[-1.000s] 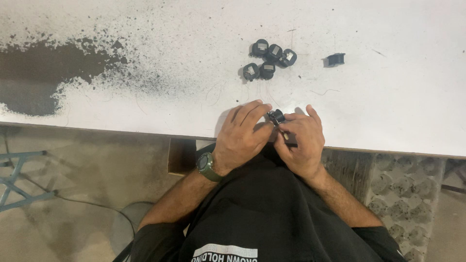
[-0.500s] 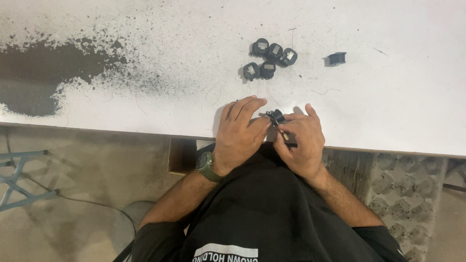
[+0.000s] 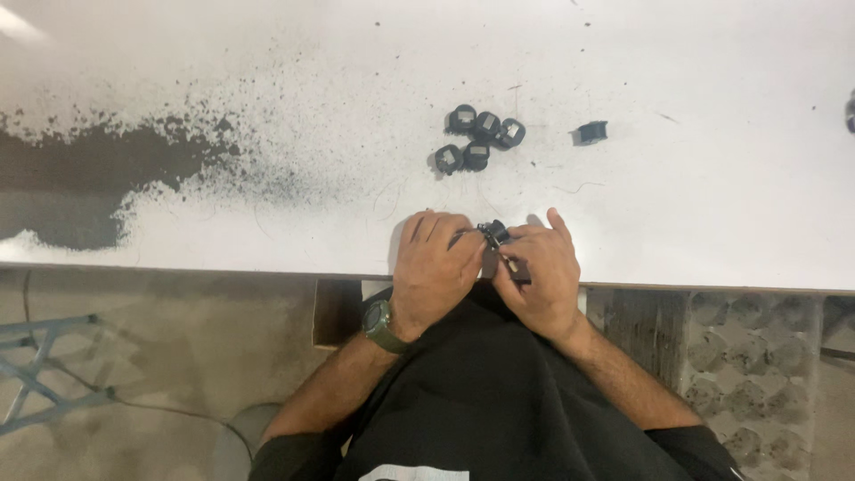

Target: The person sits at a white worktable and assembles small black plastic components one at a time, holding each part and pressing or fitting a small piece into it by hand, then placing the finished part aside with the growing pile of completed parts.

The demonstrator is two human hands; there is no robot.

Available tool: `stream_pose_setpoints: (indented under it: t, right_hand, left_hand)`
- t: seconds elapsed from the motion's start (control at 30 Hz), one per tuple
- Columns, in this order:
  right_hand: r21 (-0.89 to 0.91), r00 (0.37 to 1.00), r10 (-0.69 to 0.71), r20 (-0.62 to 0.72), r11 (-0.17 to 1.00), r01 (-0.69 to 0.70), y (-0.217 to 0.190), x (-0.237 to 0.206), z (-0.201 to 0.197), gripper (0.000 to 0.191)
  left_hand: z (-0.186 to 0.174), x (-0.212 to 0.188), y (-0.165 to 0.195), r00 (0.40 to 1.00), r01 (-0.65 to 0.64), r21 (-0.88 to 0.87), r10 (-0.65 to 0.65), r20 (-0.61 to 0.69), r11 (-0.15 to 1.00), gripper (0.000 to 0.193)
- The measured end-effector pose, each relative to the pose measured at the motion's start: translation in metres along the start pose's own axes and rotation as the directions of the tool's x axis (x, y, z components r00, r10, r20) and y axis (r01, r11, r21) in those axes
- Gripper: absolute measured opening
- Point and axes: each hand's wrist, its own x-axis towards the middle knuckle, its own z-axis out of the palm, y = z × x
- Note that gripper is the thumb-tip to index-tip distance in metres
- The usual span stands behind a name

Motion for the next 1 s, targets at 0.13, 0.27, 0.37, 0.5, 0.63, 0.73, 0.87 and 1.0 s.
stream_pose_setpoints:
  t: [0.13, 0.27, 0.37, 0.5, 0.63, 0.73, 0.87, 1.0]
  right_hand:
    - [0.008, 1.000, 0.011, -0.003, 1.000, -0.011, -0.001, 0.002, -0.008, 0.030]
    - [-0.008, 0.999, 0.021, 0.030, 1.000, -0.020, -0.004, -0.003, -0.016, 0.030]
    - [-0.001, 1.000, 0.022, 0.005, 1.000, -0.022, -0.006, -0.002, -0.022, 0.029]
    - [0.016, 1.000, 0.010, 0.004, 1.000, -0.010, -0.007, 0.004, -0.031, 0.030]
    - [0.024, 1.000, 0.007, 0.003, 1.000, -0.007, -0.004, 0.009, -0.036, 0.030]
    - [0.015, 1.000, 0.015, 0.017, 1.000, -0.015, -0.001, 0.008, -0.038, 0.029]
    - [-0.009, 0.999, 0.021, 0.043, 1.000, -0.020, 0.002, 0.011, -0.033, 0.029]
    - [-0.003, 0.999, 0.027, 0.022, 1.000, -0.027, -0.001, 0.011, -0.025, 0.029]
  left_hand:
    - [-0.001, 0.005, 0.008, 0.999, 0.015, -0.007, -0.015, 0.028, 1.000, 0.010]
    - [-0.004, 0.005, 0.018, 0.999, -0.035, -0.006, 0.035, -0.007, 0.999, 0.014]
    - [-0.007, 0.008, 0.026, 1.000, -0.011, -0.008, 0.011, 0.003, 1.000, 0.014]
    - [-0.009, 0.016, 0.032, 1.000, -0.006, -0.004, 0.006, 0.026, 1.000, 0.012]
    - [-0.006, 0.023, 0.033, 0.999, -0.020, 0.010, 0.020, 0.041, 1.000, 0.014]
    - [-0.002, 0.024, 0.033, 0.999, -0.015, 0.000, 0.015, 0.053, 1.000, 0.015]
    - [0.001, 0.024, 0.028, 0.998, -0.013, 0.002, 0.013, 0.060, 1.000, 0.014]
    - [-0.001, 0.020, 0.021, 0.999, -0.004, -0.003, 0.004, 0.038, 1.000, 0.013]
